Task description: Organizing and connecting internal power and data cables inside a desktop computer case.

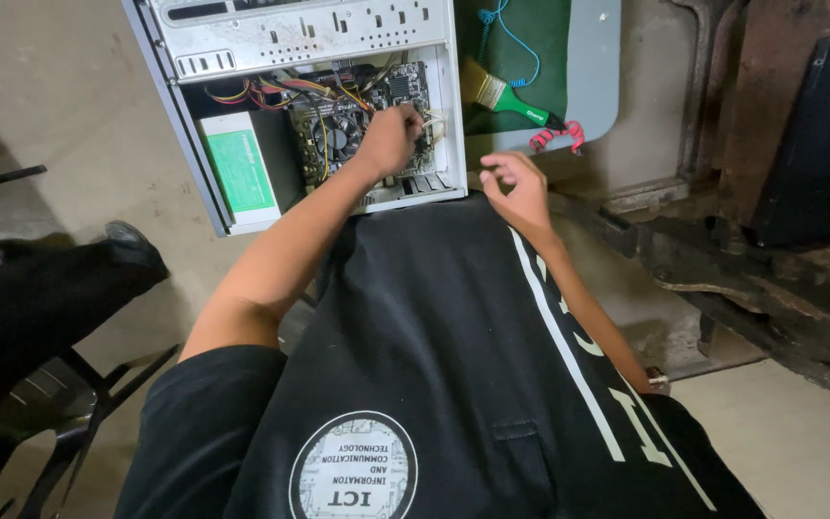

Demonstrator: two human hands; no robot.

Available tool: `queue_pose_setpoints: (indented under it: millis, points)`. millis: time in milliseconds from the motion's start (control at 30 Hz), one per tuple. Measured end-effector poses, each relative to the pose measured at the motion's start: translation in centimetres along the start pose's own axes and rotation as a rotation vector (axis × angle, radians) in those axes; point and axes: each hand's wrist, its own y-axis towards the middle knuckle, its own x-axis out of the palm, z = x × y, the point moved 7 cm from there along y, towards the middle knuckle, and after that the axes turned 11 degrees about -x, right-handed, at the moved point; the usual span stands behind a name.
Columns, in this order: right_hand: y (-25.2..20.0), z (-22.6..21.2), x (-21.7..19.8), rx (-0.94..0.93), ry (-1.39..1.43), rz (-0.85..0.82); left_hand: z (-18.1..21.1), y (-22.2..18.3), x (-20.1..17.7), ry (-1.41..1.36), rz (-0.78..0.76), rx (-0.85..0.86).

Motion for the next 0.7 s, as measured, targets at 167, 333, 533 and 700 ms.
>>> queue_pose_setpoints:
  millis: [167, 333, 533, 700]
  points:
    - [3.6, -15.4, 0.5, -0.839, -0.393, 0.064, 1.6, -2.2, -0.7, -0.106, -0.013, 0.045]
    - [7.5, -15.5, 7.6, -1.068, -0.981, -0.330, -0.8, 0.6, -0.1, -0.151, 0.022, -0.139]
    - [10.8, -9.8, 12.5, -0.836, -1.433, -0.775, -1.8, 2.3, -0.1, -0.348, 0.151, -0.165]
    - [12.0, -8.6, 13.6, -0.683, -1.580, -0.835, -3.6, 3.7, 1.1, -0.454, 0.130, -0.283]
